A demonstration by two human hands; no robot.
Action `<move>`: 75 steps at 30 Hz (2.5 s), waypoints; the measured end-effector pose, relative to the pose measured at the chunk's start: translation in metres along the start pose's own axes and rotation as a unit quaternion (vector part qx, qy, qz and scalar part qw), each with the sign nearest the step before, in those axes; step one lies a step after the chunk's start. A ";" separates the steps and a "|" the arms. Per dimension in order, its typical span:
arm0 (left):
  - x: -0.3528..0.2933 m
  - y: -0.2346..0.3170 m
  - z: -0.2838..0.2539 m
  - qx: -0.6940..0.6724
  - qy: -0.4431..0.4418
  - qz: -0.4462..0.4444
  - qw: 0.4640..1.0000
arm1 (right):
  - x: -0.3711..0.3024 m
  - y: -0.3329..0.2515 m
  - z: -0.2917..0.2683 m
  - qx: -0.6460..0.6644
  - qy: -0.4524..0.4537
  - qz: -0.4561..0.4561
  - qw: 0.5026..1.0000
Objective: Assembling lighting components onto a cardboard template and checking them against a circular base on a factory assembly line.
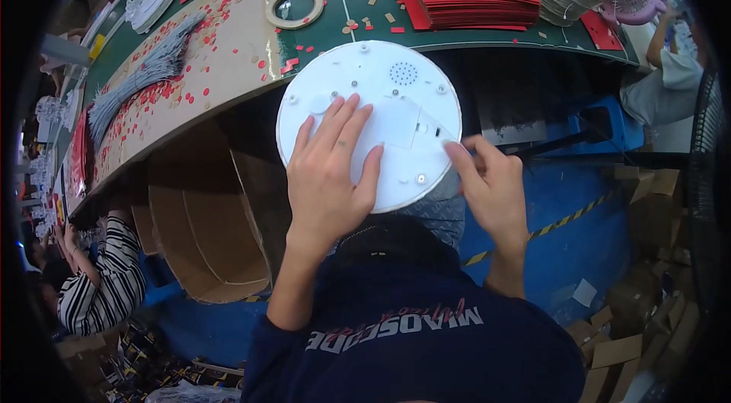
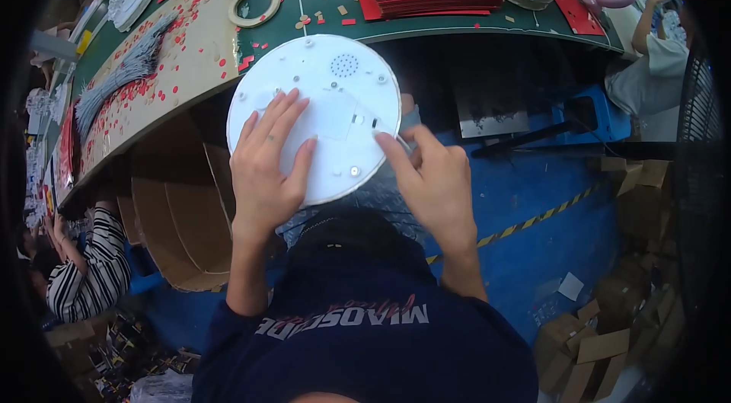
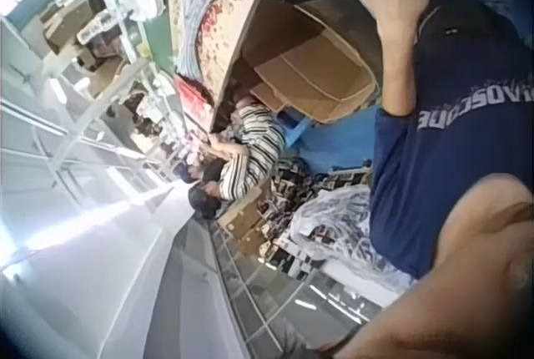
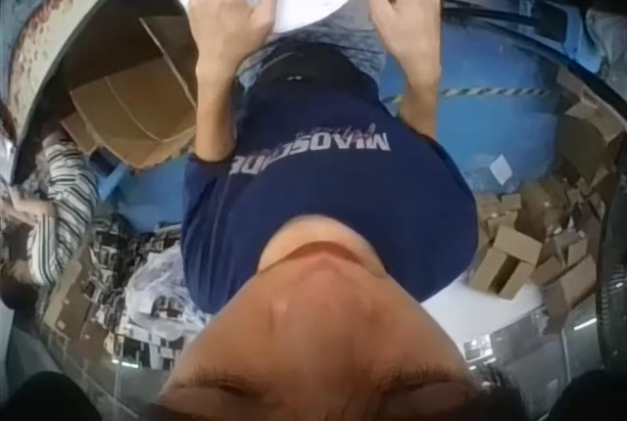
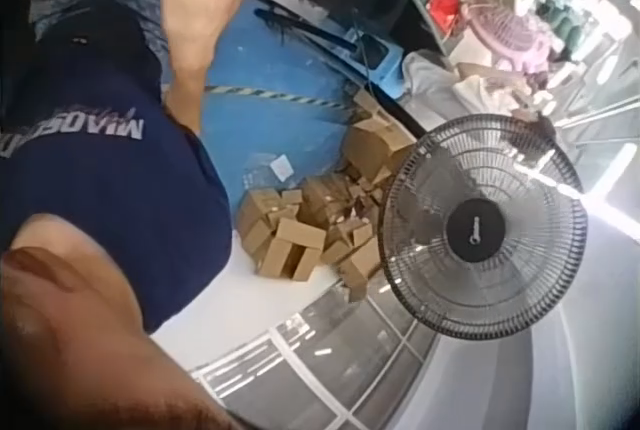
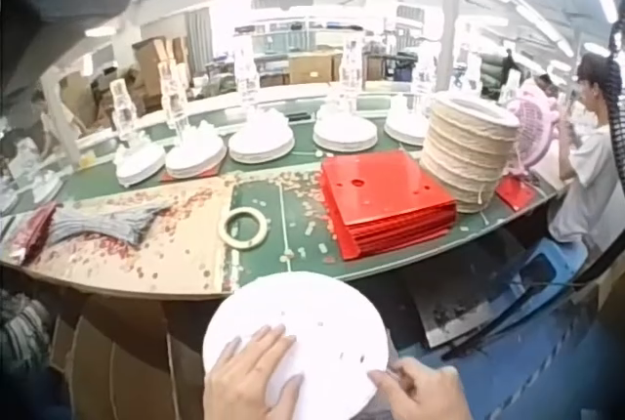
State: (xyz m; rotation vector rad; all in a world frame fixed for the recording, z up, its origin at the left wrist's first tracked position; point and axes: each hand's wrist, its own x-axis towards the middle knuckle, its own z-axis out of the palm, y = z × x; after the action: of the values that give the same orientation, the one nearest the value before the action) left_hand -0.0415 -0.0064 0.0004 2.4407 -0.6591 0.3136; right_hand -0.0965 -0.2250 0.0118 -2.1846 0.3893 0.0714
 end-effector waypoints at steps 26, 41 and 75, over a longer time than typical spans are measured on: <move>-0.096 0.043 0.022 -0.117 0.208 -0.048 0.970 | -0.051 0.023 0.087 -0.023 0.073 -0.461 0.884; -0.100 0.018 0.005 -0.218 0.148 -0.014 0.964 | 0.002 0.011 0.026 -0.251 -0.029 -0.570 0.782; -0.061 -0.014 0.004 -0.426 0.152 -0.245 0.858 | 0.219 -0.009 -0.006 -0.388 0.243 -0.242 0.856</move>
State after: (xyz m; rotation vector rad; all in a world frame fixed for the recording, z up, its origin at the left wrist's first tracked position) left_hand -0.0856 0.0246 -0.0315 1.5624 0.0141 0.1400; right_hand 0.1131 -0.2796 -0.0195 -3.0372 0.0550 -0.7390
